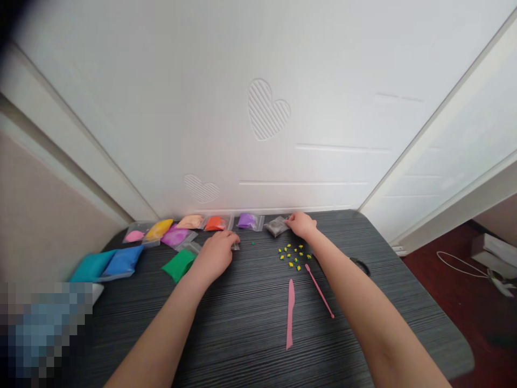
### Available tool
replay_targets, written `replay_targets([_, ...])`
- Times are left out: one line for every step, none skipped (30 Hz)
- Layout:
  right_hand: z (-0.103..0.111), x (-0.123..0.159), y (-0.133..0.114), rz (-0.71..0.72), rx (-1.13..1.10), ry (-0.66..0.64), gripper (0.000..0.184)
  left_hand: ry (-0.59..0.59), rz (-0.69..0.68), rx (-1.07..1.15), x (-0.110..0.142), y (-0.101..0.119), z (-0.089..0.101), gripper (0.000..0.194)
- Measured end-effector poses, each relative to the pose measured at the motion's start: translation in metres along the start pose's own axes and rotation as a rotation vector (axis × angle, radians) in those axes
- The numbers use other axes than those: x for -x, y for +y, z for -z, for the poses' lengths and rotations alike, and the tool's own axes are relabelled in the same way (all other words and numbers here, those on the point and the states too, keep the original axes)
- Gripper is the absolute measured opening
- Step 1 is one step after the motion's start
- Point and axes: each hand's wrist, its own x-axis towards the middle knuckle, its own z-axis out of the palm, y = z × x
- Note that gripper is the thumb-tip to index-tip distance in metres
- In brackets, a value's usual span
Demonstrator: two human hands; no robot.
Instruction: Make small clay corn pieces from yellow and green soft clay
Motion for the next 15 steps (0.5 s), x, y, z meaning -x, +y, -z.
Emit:
replay_targets([0.001,0.001,0.0,-0.005,0.001,-0.003,0.03,0.022,-0.005,0.006,-0.001,-0.002,-0.002,0.031])
replay_targets([0.001,0.002,-0.001,-0.008,0.002,-0.004,0.03,0.049,-0.013,0.015,-0.001,-0.004,-0.005,0.031])
replay_targets([0.002,0.004,-0.001,-0.009,0.001,-0.001,0.03,0.077,-0.024,0.03,-0.001,-0.006,-0.007,0.03])
replay_targets([0.003,0.005,-0.002,-0.011,0.0,0.004,0.03,0.109,-0.03,0.047,-0.001,-0.007,-0.009,0.03])
replay_targets([0.004,0.007,-0.002,-0.013,-0.001,0.01,0.03,0.14,-0.035,0.066,-0.001,-0.008,-0.011,0.029])
replay_targets([0.005,0.01,-0.002,-0.015,-0.003,0.018,0.03,0.166,-0.035,0.072,0.0,-0.009,-0.012,0.028])
replay_targets([0.006,0.012,-0.003,-0.017,-0.006,0.025,0.03,0.19,-0.031,0.072,0.0,-0.01,-0.013,0.028])
replay_targets([0.006,0.015,-0.004,-0.015,-0.01,0.028,0.03,0.212,-0.029,0.07,0.001,-0.01,-0.014,0.028])
replay_targets([0.006,0.017,-0.005,-0.012,-0.017,0.029,0.03,0.233,-0.028,0.066,0.002,-0.011,-0.015,0.028])
replay_targets([0.006,0.02,-0.006,-0.005,-0.025,0.027,0.03,0.251,-0.03,0.065,0.002,-0.011,-0.016,0.028])
replay_targets([0.006,0.022,-0.008,0.005,-0.035,0.022,0.03,0.268,-0.034,0.064,0.003,-0.012,-0.017,0.029])
replay_targets([0.006,0.024,-0.01,0.016,-0.047,0.017,0.03,0.283,-0.039,0.063,0.003,-0.012,-0.018,0.029])
replay_targets([0.005,0.026,-0.012,0.027,-0.059,0.012,0.03,0.296,-0.042,0.062,0.003,-0.013,-0.019,0.029])
replay_targets([0.004,0.027,-0.014,0.036,-0.071,0.009,0.03,0.308,-0.043,0.061,0.003,-0.013,-0.021,0.029])
replay_targets([0.003,0.028,-0.016,0.041,-0.083,0.008,0.03,0.32,-0.043,0.058,0.003,-0.013,-0.022,0.029])
